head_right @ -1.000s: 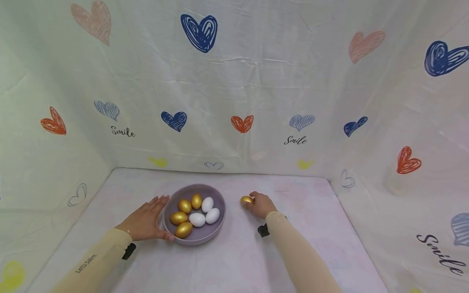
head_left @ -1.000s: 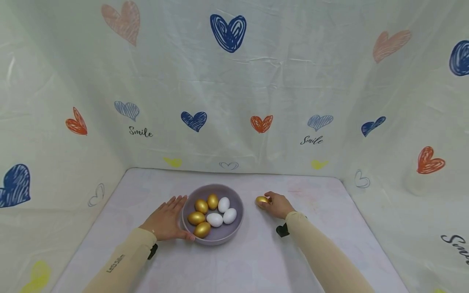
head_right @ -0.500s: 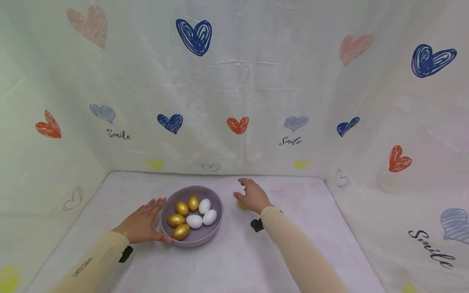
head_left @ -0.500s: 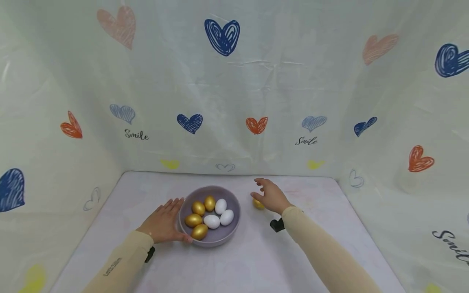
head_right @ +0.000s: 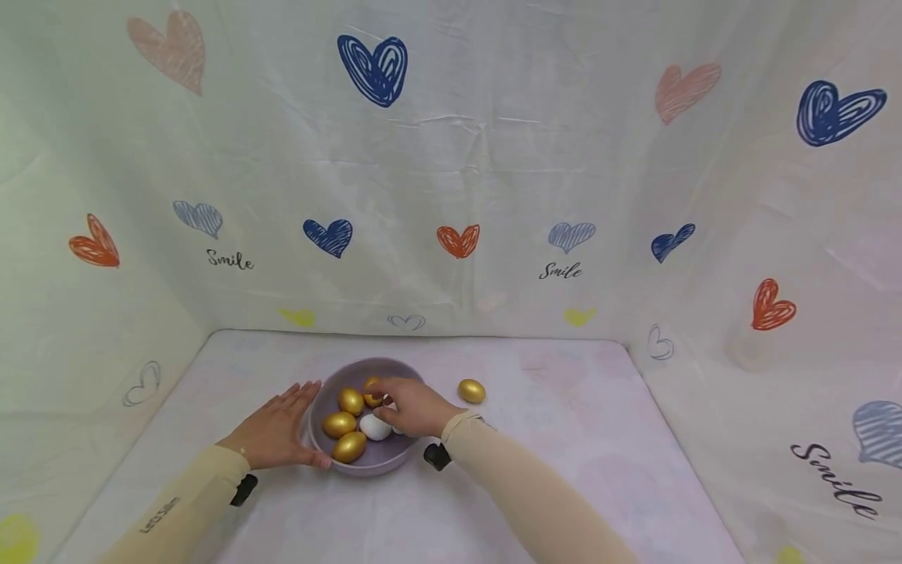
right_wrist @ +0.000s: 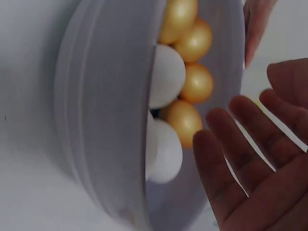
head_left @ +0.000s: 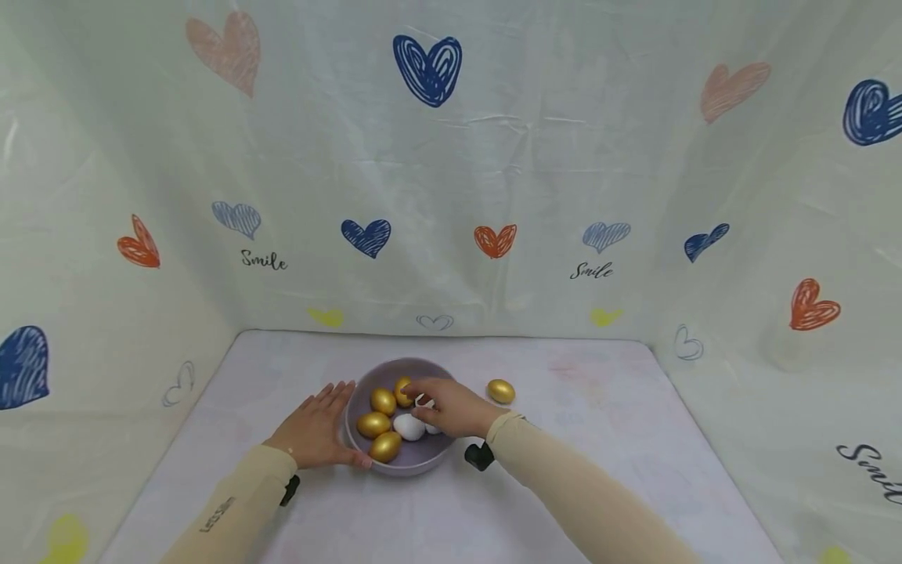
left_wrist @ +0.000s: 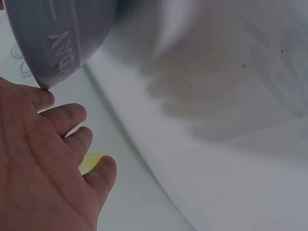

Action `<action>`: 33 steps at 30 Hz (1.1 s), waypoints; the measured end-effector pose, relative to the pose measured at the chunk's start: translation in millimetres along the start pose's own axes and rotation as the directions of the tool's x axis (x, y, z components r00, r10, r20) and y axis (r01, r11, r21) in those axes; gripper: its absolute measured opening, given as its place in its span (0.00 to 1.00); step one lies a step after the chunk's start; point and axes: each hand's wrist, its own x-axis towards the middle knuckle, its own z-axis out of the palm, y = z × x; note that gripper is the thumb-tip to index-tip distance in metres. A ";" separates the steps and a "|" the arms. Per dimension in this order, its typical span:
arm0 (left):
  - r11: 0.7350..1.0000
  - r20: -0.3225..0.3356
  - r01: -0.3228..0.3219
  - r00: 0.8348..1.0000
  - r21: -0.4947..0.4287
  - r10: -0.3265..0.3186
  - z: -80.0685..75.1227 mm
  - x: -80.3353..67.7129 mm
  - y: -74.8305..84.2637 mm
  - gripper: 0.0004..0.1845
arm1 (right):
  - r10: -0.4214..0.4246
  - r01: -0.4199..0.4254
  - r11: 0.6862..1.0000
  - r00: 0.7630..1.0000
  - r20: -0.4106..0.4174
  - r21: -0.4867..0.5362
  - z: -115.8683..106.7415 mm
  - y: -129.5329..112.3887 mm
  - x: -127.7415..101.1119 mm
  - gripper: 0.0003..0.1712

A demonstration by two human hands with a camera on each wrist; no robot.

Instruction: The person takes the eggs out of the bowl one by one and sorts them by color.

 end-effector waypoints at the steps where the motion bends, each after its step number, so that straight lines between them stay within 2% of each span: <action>1: 1.000 -0.002 0.000 1.000 0.005 0.000 0.4 -0.1 -0.4 0.75 | -0.025 0.025 1.000 1.000 0.019 -0.013 4.2 -1.7 1.8 0.22; 5: 1.000 -0.008 -0.004 1.000 0.009 0.004 2.0 -0.2 -2.5 0.76 | -0.078 0.085 0.994 0.993 0.088 -0.073 19.6 -6.6 7.1 0.20; 9: 1.000 -0.007 -0.007 1.000 0.002 0.007 2.8 0.3 -3.0 0.76 | -0.092 0.110 0.986 0.986 0.142 -0.123 31.5 -10.8 10.1 0.20; 16: 1.000 -0.002 -0.007 1.000 0.010 0.007 4.2 2.5 -4.1 0.76 | -0.169 0.217 0.930 0.969 0.182 -0.295 40.0 -13.4 15.9 0.22; 25: 1.000 0.016 -0.007 1.000 0.012 0.006 0.4 0.8 -1.4 0.75 | -0.137 0.187 0.931 0.975 0.176 -0.313 49.0 -8.3 20.0 0.26; 33: 1.000 0.020 0.000 1.000 0.001 0.000 -1.6 -0.9 1.5 0.74 | -0.109 0.159 0.945 0.977 0.183 -0.287 54.4 -2.2 24.8 0.28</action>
